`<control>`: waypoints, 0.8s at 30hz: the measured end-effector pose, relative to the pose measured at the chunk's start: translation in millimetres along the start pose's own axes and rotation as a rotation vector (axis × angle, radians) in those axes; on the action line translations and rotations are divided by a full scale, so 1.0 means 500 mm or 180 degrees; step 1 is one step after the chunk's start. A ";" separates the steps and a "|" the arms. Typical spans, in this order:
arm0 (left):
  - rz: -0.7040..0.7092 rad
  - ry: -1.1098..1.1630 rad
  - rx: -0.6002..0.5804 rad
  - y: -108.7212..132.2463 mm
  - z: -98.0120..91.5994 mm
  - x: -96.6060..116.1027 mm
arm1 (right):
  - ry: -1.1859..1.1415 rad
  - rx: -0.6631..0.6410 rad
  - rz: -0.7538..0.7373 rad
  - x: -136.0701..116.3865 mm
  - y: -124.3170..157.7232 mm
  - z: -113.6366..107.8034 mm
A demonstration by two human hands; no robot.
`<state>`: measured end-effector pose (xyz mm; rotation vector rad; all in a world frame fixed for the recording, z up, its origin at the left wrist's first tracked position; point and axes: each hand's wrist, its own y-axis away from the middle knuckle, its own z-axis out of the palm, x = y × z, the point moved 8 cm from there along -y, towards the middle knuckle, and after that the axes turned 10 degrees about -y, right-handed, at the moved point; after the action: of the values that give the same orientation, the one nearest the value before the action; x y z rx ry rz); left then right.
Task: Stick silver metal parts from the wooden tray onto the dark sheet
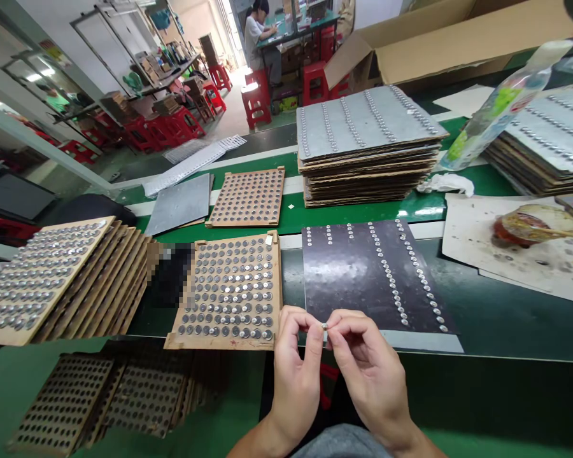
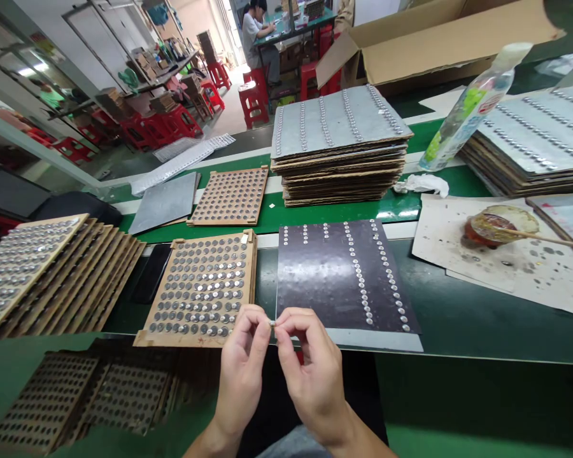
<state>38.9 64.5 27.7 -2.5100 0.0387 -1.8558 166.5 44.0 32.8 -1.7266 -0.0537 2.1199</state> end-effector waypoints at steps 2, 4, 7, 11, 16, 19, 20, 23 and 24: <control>-0.0039 0.0071 -0.0025 0.000 0.001 -0.002 | -0.0195 0.0055 0.0257 0.008 -0.003 -0.004; -0.0024 0.0062 -0.0029 0.001 0.000 -0.001 | -0.0299 0.0087 0.0433 0.012 -0.007 -0.006; 0.0048 -0.0022 -0.0033 0.001 -0.001 0.003 | -0.0356 0.0062 0.0614 0.019 -0.015 -0.005; 0.0047 0.0006 -0.0131 -0.002 0.003 0.009 | -0.0893 0.0002 0.1179 0.047 -0.019 0.002; -0.0170 -0.0068 -0.0263 -0.020 -0.021 -0.017 | -0.1003 0.0211 0.1517 0.083 -0.025 -0.016; -0.0331 -0.0858 0.0054 -0.057 -0.104 -0.055 | -0.0570 0.0426 0.1459 0.109 -0.032 -0.053; -0.0428 -0.1353 0.0220 -0.075 -0.143 -0.069 | -0.0423 0.0471 0.1441 0.119 -0.034 -0.064; -0.0711 -0.1958 0.0817 -0.135 -0.272 -0.103 | -0.0005 0.0471 0.1321 0.145 -0.041 -0.091; -0.0844 -0.2158 0.1002 -0.154 -0.312 -0.113 | 0.0142 0.0450 0.1261 0.152 -0.043 -0.096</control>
<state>-126.1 143.2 21.6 -2.8395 -0.5655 -0.8657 206.5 78.2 -43.2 -1.8145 0.4766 2.2859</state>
